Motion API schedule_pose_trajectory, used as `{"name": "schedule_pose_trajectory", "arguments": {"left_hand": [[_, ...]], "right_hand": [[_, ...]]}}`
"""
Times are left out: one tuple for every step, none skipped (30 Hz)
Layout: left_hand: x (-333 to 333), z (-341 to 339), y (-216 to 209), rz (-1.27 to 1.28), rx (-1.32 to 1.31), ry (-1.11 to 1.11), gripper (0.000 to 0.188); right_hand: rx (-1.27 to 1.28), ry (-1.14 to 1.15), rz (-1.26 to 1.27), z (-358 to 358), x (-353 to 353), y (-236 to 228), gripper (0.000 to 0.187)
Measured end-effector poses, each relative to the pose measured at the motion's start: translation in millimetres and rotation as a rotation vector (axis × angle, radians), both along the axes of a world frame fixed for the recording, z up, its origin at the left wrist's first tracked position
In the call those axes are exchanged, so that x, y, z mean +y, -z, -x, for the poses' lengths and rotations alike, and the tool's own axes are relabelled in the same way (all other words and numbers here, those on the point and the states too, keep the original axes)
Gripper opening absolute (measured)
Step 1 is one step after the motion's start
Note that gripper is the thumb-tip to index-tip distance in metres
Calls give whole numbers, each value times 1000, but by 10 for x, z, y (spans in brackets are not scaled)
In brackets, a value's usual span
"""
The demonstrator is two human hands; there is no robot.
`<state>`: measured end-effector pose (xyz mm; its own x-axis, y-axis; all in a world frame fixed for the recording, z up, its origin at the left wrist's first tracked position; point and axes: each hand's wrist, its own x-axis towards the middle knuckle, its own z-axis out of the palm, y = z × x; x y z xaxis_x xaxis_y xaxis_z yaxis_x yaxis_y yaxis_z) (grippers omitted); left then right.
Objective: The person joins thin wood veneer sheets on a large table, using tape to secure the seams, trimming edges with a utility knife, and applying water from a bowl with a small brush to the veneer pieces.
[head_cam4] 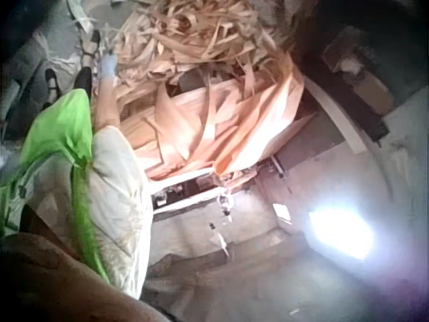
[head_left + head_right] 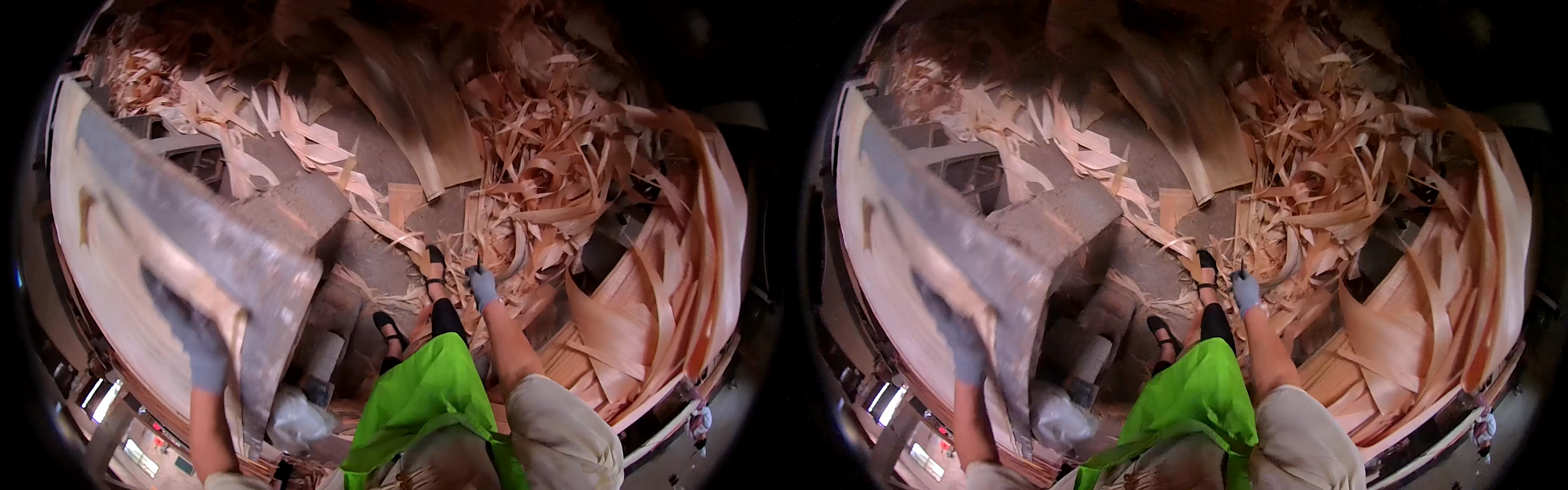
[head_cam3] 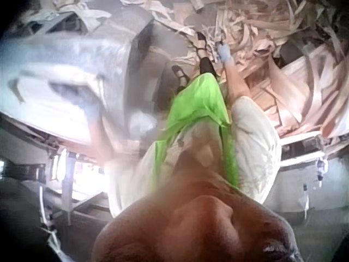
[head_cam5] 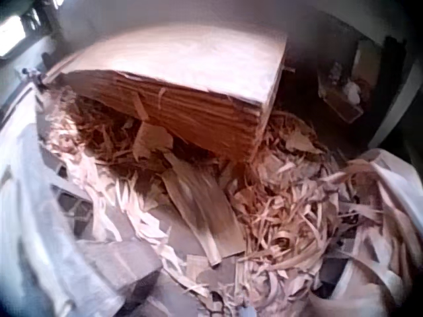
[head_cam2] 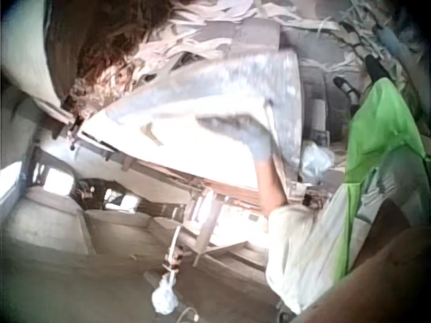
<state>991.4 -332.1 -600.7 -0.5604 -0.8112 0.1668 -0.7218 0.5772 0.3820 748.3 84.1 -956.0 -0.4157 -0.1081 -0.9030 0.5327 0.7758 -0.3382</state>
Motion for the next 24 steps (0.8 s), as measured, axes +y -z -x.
{"name": "schedule_pose_trajectory", "arguments": {"left_hand": [[-23,15,79,6,-16,26,80],[-18,-6,88,19,-50,39,80],[-21,-18,126,19,-74,51,79],[14,-89,158,25,-106,41,79],[40,-142,162,27,-134,31,78],[26,-104,172,29,-147,41,77],[8,-78,215,26,-158,48,77],[-25,-43,257,29,-166,60,76],[-65,3,303,25,-169,72,76],[-101,40,358,23,-177,83,75],[-126,64,365,17,-183,86,75],[-154,92,385,14,-183,91,74],[-151,92,343,9,-191,88,73],[-156,102,328,9,-192,89,73],[-181,121,348,13,-189,96,72],[-163,121,311,18,-192,92,72],[-145,128,253,23,-193,86,71],[-117,133,196,32,-193,80,71],[-101,135,132,40,-189,76,70],[-77,126,83,52,-183,73,70],[-24,75,-5,65,-182,56,69],[-22,59,-10,72,-170,54,69],[-6,36,7,75,-162,48,68],[12,44,-56,84,-155,48,67]], "right_hand": [[-26,133,6,39,1,429,17],[-62,207,25,95,-156,726,17],[-91,285,40,165,-341,993,17],[-160,277,52,242,-680,1080,17],[-226,268,64,305,-1003,1125,18],[-258,341,79,328,-1159,1370,19],[-284,412,99,351,-1322,1634,20],[-307,484,130,352,-1483,1880,21],[-334,553,153,370,-1568,2065,22],[-364,619,180,410,-1604,2284,24],[-395,682,203,441,-1654,2402,25],[-373,728,218,481,-1727,2510,26],[-356,770,224,479,-1766,2546,27],[-333,815,232,508,-1792,2559,28],[-326,801,333,543,-1793,2536,27],[-335,807,379,519,-1830,2410,27],[-342,809,425,518,-1884,2178,27],[-343,810,476,542,-1944,1863,28],[-353,808,529,542,-1977,1524,29],[-350,792,549,541,-1976,1248,30],[-356,761,551,534,-2031,819,31],[-259,680,585,546,-2008,486,32],[-252,635,600,576,-1916,106,33],[-236,658,660,585,-1851,-278,32]]}}
